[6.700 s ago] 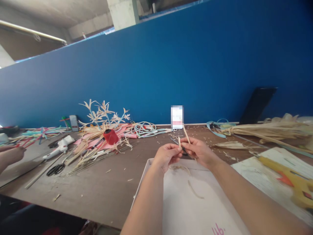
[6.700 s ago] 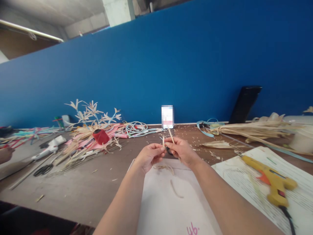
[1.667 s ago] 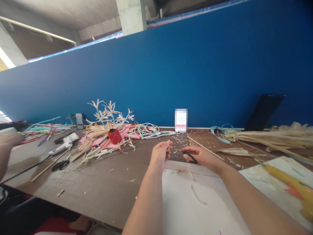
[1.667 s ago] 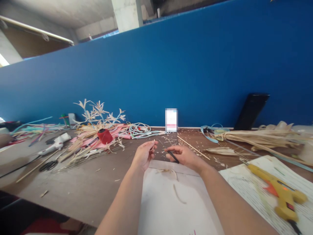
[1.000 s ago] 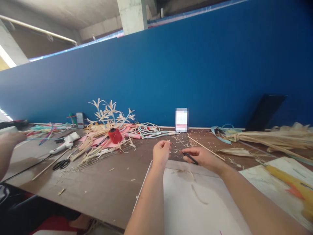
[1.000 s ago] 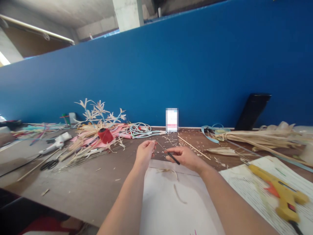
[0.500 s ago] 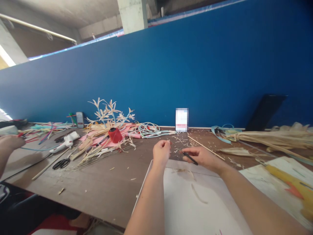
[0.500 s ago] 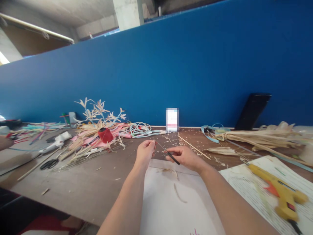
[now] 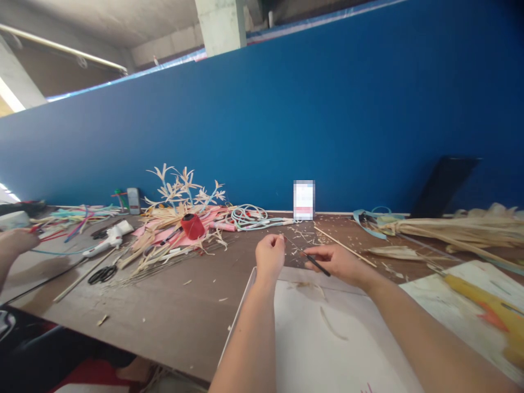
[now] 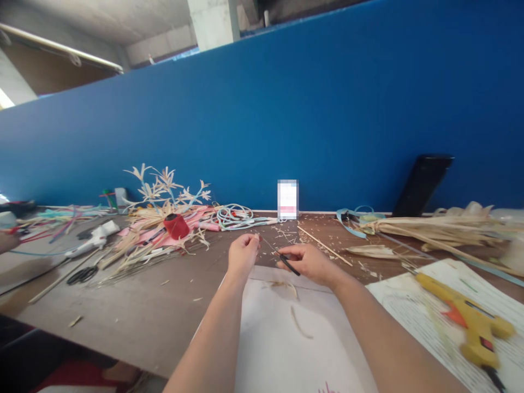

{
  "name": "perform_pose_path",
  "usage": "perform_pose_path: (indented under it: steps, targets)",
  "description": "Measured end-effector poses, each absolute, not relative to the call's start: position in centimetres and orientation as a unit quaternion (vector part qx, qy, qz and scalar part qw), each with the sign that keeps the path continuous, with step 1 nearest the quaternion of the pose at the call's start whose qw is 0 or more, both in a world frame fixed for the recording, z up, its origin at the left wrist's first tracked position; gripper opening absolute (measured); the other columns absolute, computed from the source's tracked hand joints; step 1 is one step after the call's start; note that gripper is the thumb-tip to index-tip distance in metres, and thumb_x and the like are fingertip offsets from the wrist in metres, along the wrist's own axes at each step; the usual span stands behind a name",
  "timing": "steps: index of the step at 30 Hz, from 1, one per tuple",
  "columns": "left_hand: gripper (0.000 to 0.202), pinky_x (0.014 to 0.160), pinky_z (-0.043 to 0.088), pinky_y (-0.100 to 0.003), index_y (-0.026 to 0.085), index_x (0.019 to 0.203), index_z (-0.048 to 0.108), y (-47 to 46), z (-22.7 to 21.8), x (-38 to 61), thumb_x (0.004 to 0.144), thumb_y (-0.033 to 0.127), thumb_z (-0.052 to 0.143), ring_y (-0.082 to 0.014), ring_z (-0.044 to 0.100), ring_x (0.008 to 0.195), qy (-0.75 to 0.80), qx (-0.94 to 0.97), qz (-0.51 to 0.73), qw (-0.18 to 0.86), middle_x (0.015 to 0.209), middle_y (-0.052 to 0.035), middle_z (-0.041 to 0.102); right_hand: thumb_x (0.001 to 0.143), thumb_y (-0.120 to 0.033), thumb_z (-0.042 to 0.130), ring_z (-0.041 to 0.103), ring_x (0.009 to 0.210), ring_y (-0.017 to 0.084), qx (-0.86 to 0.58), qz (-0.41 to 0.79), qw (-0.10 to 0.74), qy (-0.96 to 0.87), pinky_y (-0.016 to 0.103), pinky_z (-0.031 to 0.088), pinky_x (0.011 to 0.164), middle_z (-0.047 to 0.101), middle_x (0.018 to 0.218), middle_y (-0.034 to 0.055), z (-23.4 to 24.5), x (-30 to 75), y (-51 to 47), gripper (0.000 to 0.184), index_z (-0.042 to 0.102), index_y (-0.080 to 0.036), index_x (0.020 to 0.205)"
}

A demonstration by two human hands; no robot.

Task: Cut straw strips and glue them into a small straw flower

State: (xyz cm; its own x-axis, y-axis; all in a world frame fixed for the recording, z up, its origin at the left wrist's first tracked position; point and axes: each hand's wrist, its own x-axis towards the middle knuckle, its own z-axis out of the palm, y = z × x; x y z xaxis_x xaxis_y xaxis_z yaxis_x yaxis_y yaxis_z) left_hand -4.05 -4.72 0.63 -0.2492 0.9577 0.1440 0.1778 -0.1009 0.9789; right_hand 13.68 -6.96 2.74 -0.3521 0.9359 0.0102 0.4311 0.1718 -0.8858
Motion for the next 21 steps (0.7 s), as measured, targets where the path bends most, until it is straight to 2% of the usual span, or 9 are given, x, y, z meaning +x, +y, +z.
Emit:
perform_pose_path:
  steps: [17, 21]
  targets:
    - [0.024, 0.047, 0.044, -0.022, 0.015, 0.083, 0.066, -5.6, 2.2, -3.6, 0.072, 0.032, 0.052, -0.0094, 0.047, 0.047, 0.557, 0.485, 0.541, 0.403, 0.058, -0.0009, 0.055, 0.064, -0.047, 0.064, 0.060, 0.072, 0.019, -0.478, 0.449, 0.322, -0.683, 0.026, 0.045, 0.058, 0.066, 0.070, 0.0035, 2.7, 13.3, -7.0, 0.049, 0.066, -0.019, 0.105]
    - [0.023, 0.047, 0.044, -0.021, 0.013, 0.081, 0.066, -5.6, 2.2, -3.6, 0.071, 0.029, 0.052, -0.0092, 0.048, 0.048, 0.552, 0.480, 0.546, 0.408, 0.057, -0.0006, 0.055, 0.064, -0.046, 0.065, 0.060, 0.079, 0.019, -0.477, 0.451, 0.324, -0.682, 0.025, 0.046, 0.061, 0.068, 0.086, 0.0048, 2.7, 13.2, -7.0, 0.047, 0.066, -0.019, 0.103]
